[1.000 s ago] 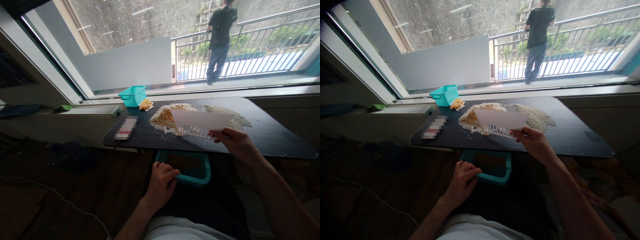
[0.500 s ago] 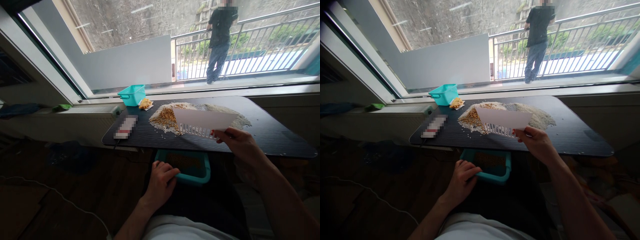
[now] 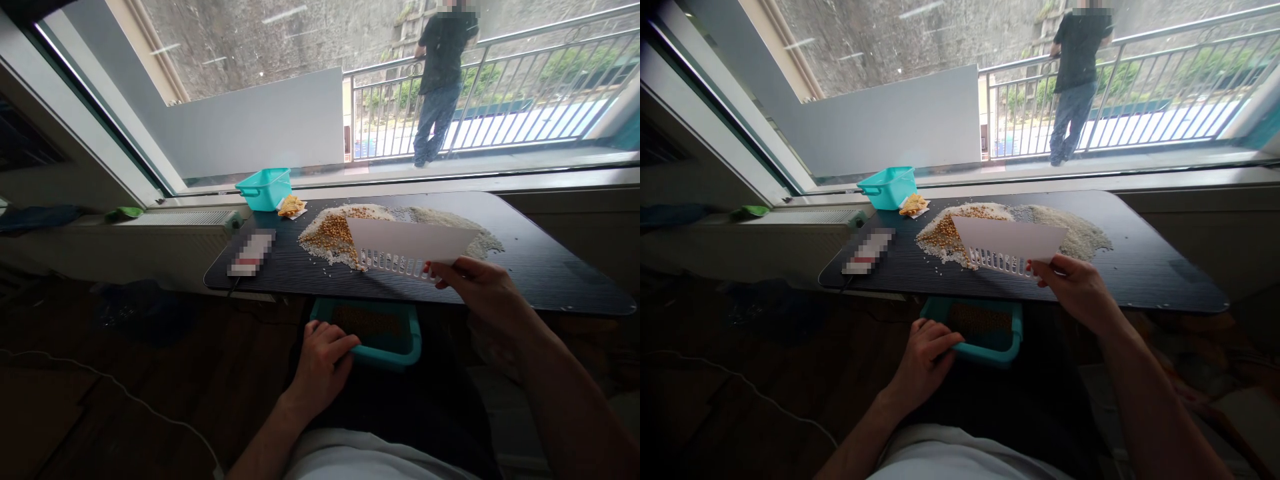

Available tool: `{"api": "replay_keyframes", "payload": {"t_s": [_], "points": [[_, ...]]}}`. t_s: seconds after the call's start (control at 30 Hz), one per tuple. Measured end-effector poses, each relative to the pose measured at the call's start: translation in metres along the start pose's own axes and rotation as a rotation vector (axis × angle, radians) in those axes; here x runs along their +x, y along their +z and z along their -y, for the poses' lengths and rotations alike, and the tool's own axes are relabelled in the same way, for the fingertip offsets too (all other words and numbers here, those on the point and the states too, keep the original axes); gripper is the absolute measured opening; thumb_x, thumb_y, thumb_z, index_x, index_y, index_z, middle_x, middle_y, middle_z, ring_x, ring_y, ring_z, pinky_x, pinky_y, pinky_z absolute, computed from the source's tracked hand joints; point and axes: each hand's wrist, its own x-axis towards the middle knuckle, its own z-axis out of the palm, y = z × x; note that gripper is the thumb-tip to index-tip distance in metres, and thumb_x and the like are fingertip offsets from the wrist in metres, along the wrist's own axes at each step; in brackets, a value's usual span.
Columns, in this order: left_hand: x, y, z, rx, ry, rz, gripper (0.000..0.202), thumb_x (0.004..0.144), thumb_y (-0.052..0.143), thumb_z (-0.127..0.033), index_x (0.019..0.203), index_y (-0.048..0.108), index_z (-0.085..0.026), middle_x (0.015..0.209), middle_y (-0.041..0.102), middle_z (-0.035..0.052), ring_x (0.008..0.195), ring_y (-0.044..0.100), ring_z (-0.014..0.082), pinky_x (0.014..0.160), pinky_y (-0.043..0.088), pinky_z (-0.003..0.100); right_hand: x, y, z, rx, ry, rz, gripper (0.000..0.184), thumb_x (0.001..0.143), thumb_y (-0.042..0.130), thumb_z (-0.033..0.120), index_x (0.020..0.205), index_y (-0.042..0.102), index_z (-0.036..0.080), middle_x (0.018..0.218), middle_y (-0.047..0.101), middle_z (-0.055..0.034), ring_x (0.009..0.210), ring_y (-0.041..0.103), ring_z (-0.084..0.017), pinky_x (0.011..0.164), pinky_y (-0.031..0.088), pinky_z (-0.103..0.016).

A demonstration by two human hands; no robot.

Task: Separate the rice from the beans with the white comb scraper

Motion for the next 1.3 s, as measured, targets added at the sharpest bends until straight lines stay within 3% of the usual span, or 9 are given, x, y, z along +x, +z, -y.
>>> {"api": "replay_keyframes", "payload": {"t_s": [0.33,0.57,0.9,1.3], "points": [[0.000,0.000,0.000,-0.002,-0.012,0.001,0.025,0.089,0.055,-0.011,0.097,0.074,-0.025,0.084,0.071,0.0027,0.081,0.062,0.0202,0.087,0.036,0.042,0.016,0.015,0.007,0.037,0.008,0.022,0.043,0.062,0.077,0.061,0.072,0.076,0.019,0.066,0.070,-0.0020,0.055,0.057,-0.012,0.059,0.052,-0.030],[-0.001,0.000,0.001,0.001,0.002,0.002,0.023,0.090,0.054,-0.013,0.098,0.073,-0.024,0.085,0.070,0.0025,0.082,0.061,0.0200,0.089,0.035,0.042,0.008,0.007,0.008,0.070,0.026,0.068,0.045,0.060,0.081,0.062,0.074,0.076,0.019,0.069,0.071,-0.0029,0.060,0.060,-0.014,0.063,0.055,-0.030],[0.000,-0.001,0.000,0.001,-0.008,0.012,0.023,0.091,0.055,-0.014,0.099,0.073,-0.025,0.085,0.070,0.0024,0.083,0.062,0.0200,0.088,0.036,0.042,0.009,0.011,0.011,0.054,0.018,0.088,0.045,0.058,0.081,0.062,0.072,0.077,0.020,0.068,0.072,-0.0021,0.055,0.058,-0.013,0.059,0.054,-0.030],[-0.001,0.000,0.001,0.017,-0.033,0.030,0.024,0.089,0.054,-0.013,0.097,0.073,-0.025,0.086,0.070,0.0026,0.084,0.061,0.0203,0.090,0.036,0.042,-0.001,0.002,0.006,0.005,0.001,0.053,0.047,0.059,0.078,0.068,0.070,0.076,0.022,0.064,0.071,-0.0022,0.057,0.062,-0.016,0.059,0.056,-0.033]]}}
